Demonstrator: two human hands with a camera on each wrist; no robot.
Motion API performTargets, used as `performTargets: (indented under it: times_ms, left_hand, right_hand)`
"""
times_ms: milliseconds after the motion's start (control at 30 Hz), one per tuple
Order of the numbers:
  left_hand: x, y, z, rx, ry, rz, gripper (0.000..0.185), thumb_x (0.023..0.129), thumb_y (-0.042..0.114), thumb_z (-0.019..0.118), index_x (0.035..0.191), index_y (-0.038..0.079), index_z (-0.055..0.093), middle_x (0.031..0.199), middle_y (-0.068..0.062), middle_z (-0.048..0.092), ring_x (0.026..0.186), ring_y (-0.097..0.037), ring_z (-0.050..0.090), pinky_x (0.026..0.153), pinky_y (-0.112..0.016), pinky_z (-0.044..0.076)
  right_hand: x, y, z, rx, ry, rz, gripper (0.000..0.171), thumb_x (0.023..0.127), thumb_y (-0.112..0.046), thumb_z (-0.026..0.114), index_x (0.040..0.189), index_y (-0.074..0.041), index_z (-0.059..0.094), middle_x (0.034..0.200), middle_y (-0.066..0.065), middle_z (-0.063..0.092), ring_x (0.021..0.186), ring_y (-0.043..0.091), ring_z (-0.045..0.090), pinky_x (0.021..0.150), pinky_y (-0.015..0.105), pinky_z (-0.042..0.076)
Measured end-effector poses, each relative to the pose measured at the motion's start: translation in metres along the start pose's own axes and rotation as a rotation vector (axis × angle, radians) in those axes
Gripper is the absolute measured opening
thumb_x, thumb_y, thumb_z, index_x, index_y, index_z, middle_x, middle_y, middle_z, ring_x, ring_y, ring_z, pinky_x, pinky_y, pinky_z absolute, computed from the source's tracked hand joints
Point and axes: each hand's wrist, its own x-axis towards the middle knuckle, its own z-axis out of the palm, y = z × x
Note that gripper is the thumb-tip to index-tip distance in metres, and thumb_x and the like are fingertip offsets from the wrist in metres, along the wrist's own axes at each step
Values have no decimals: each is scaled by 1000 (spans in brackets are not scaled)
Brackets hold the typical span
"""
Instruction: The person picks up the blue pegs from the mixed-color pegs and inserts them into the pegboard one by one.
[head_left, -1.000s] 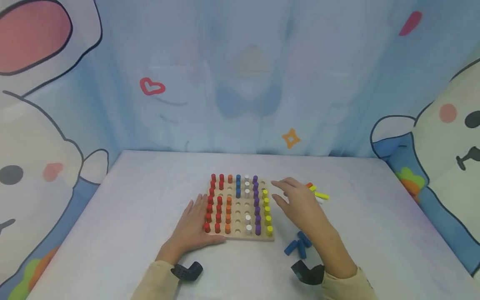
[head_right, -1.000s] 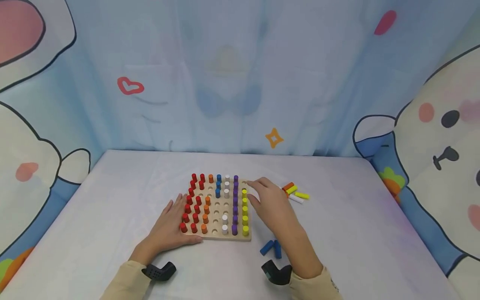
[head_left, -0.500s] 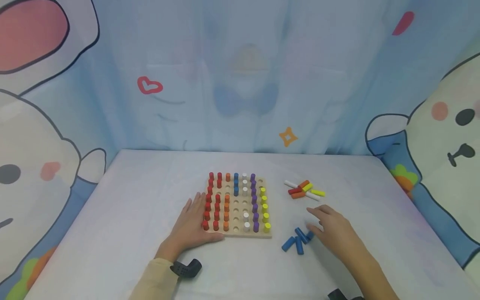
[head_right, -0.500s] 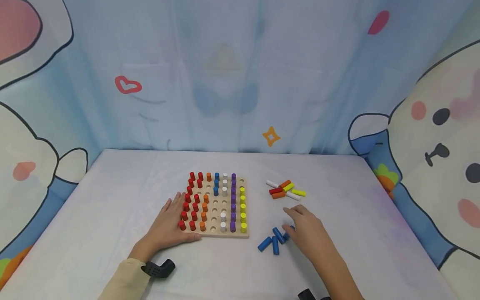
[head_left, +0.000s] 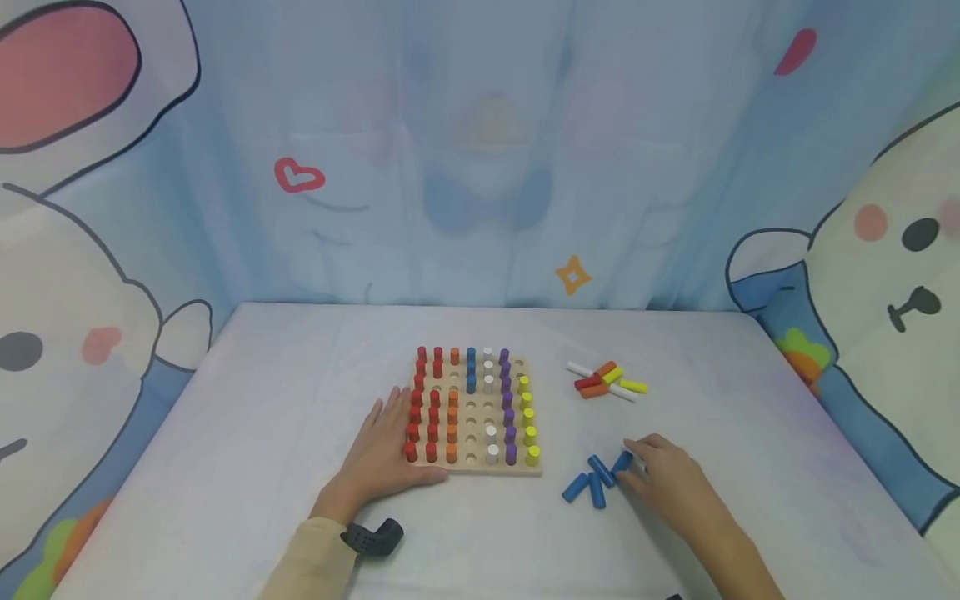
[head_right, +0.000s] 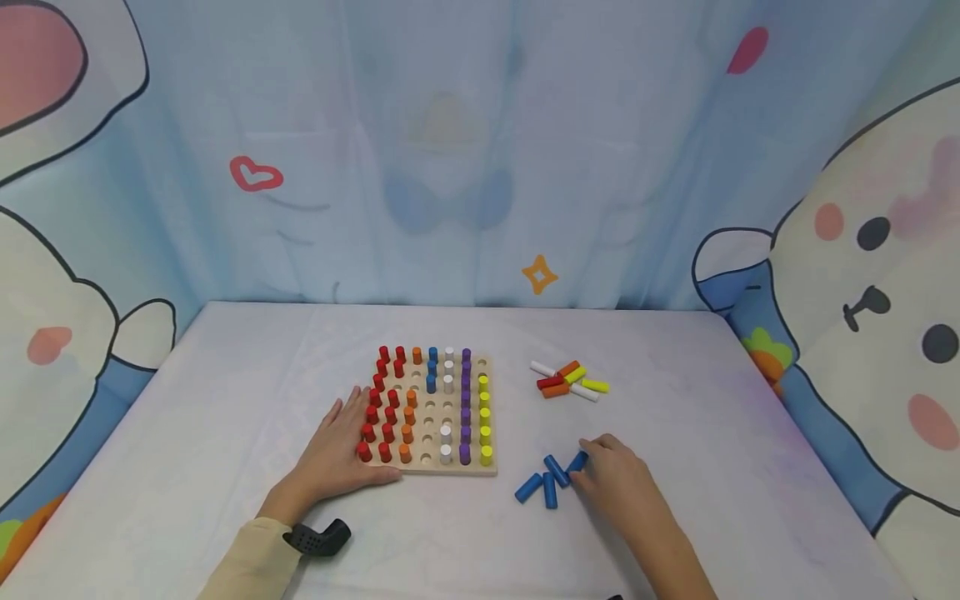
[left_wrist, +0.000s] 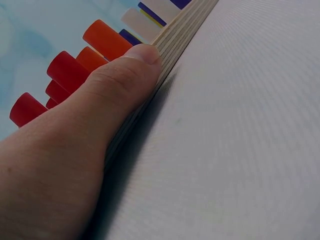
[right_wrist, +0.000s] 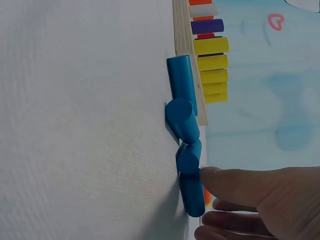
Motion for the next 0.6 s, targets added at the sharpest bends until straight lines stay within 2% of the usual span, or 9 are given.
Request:
performTargets:
  times_ms: [233,600]
  left_hand:
    - [0,0,-1,0,-3,-2,128,61,82,63,154,11,10,161,-4,13,149,-18,3,122,-43,4]
    - [1,-1,1,-4,5,2,128,60,82,63,154,11,11,161,-3,14,149,-18,4,122,-43,5]
  right_hand:
    - [2,-1,4,-36,3,-8,51,80,-26,75,120,4,61,110,21,63,101,36,62,85,49,54]
    - [2,-1,2,-37,8,-25,50,81,-24,74,119,5,62,107,20,64,99,36,62,85,49,54]
